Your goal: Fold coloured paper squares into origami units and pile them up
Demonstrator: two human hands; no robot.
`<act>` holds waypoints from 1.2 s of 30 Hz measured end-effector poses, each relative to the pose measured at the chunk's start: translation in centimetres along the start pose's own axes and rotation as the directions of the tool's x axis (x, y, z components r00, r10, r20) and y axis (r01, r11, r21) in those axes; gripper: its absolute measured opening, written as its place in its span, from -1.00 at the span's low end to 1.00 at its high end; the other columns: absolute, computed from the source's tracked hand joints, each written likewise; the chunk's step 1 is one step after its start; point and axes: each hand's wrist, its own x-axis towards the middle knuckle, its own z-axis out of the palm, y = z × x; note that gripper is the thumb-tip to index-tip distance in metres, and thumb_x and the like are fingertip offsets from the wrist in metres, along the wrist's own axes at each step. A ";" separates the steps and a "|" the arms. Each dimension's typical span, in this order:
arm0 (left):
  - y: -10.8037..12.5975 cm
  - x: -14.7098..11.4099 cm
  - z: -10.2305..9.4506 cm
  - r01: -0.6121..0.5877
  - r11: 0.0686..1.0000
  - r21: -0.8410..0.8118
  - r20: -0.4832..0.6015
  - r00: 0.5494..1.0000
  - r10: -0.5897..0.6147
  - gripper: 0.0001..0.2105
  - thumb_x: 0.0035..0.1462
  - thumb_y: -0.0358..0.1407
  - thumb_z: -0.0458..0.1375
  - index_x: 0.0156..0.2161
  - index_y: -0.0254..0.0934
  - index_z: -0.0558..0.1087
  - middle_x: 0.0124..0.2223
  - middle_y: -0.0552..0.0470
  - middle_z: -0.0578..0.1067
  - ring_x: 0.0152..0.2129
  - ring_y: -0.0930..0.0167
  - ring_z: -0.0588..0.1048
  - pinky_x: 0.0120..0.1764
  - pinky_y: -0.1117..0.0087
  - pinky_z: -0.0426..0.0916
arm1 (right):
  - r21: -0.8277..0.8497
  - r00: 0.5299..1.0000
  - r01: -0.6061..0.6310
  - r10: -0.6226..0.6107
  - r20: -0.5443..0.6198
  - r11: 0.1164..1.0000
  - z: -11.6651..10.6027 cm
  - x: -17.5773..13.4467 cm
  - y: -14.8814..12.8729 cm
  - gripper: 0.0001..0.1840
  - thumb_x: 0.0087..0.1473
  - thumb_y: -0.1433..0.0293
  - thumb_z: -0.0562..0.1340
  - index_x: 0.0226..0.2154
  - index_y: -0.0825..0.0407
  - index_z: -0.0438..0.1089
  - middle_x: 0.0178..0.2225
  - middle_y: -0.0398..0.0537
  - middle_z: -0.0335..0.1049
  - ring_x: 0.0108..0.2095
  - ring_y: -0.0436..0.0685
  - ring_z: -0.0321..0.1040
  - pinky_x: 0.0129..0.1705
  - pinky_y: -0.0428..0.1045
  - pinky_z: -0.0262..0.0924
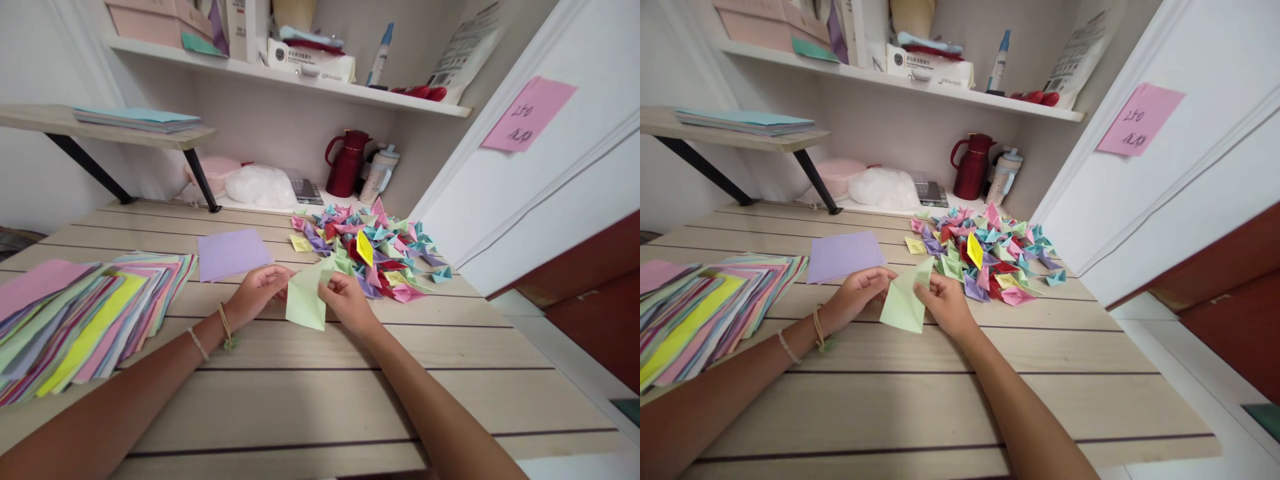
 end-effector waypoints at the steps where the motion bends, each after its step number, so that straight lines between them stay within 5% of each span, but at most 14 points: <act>1: 0.0 0.0 0.0 -0.004 1.000 0.000 -0.009 1.000 0.004 -0.74 0.01 -0.15 0.15 -0.28 -0.32 0.47 -0.50 0.04 0.52 -0.56 0.45 0.47 -0.45 0.46 0.35 | -0.063 0.998 0.064 -0.065 -0.009 0.996 -0.1 0.0 -0.1 -0.75 -0.04 0.35 0.21 -0.26 -0.02 0.49 -0.37 -0.09 0.49 -0.35 0.14 0.39 -0.34 0.00 0.27; 5: 0.2 0.0 0.1 0.013 1.000 0.006 -0.010 1.000 -0.013 -0.70 -0.03 -0.22 0.20 -0.18 -0.33 0.43 -0.49 0.05 0.51 -0.55 0.47 0.45 -0.43 0.47 0.33 | -0.201 0.976 0.216 -0.215 0.026 0.955 -0.5 -0.1 -0.6 -0.71 0.00 0.46 0.14 -0.25 -0.08 0.51 -0.25 -0.07 0.47 -0.26 0.13 0.37 -0.21 0.03 0.23; 12: 0.1 0.0 0.0 0.015 0.998 -0.066 -0.115 0.993 -0.022 -0.73 -0.03 -0.23 0.21 -0.21 -0.26 0.33 -0.51 0.13 0.48 -0.64 0.50 0.41 -0.56 0.52 0.24 | -0.124 0.982 0.071 -0.047 0.185 0.990 -0.6 -0.2 -0.5 -0.80 -0.14 0.34 0.30 -0.36 0.02 0.52 -0.39 -0.06 0.47 -0.51 0.01 0.29 -0.51 -0.09 0.14; 16: 0.3 -0.1 0.2 -0.011 0.998 -0.059 -0.072 0.997 0.007 -0.79 0.01 -0.18 0.17 -0.31 -0.31 0.39 -0.50 0.10 0.46 -0.56 0.49 0.42 -0.48 0.51 0.27 | -0.106 0.997 0.060 -0.053 0.063 0.993 -0.2 0.0 -0.3 -0.78 -0.14 0.23 0.31 -0.55 0.06 0.47 -0.49 -0.06 0.43 -0.48 0.04 0.29 -0.47 -0.07 0.15; 20: 0.5 -0.2 0.2 0.000 0.999 -0.032 0.041 0.999 0.001 -0.74 -0.04 -0.20 0.22 -0.27 -0.35 0.43 -0.43 0.03 0.50 -0.46 0.45 0.46 -0.38 0.48 0.30 | -0.022 0.992 0.030 -0.032 -0.118 0.999 -0.1 0.2 0.2 -0.71 -0.11 0.23 0.29 -0.32 0.06 0.39 -0.64 -0.21 0.30 -0.62 -0.04 0.18 -0.58 -0.13 0.05; 23: 0.4 -0.3 0.2 0.015 0.998 -0.061 0.086 0.996 -0.009 -0.67 -0.09 -0.25 0.26 -0.18 -0.33 0.39 -0.30 -0.04 0.53 -0.36 0.40 0.49 -0.29 0.43 0.33 | -0.060 0.978 0.080 -0.090 -0.190 0.995 -0.2 0.2 0.4 -0.75 -0.10 0.26 0.28 -0.34 0.03 0.34 -0.61 -0.22 0.30 -0.61 -0.05 0.17 -0.58 -0.14 0.04; 27: 0.2 -0.1 0.3 0.015 0.999 -0.049 0.027 1.000 -0.014 -0.73 -0.09 -0.30 0.26 -0.23 -0.32 0.38 -0.33 -0.01 0.54 -0.46 0.44 0.50 -0.33 0.41 0.37 | -0.148 0.969 0.124 -0.152 -0.193 0.981 -0.2 0.2 0.3 -0.84 -0.03 0.30 0.22 -0.37 0.03 0.38 -0.39 -0.07 0.41 -0.45 0.03 0.29 -0.46 -0.09 0.16; 36: -0.2 0.2 -0.2 -0.012 1.000 0.021 -0.072 0.997 0.014 -0.77 -0.21 -0.32 0.32 -0.35 -0.35 0.52 -0.30 -0.04 0.59 -0.35 0.36 0.52 -0.18 0.32 0.39 | -0.043 0.970 0.147 -0.152 -0.187 0.988 -0.7 0.6 0.4 -0.75 -0.13 0.34 0.30 -0.33 0.01 0.31 -0.38 -0.11 0.39 -0.42 0.03 0.34 -0.45 -0.10 0.22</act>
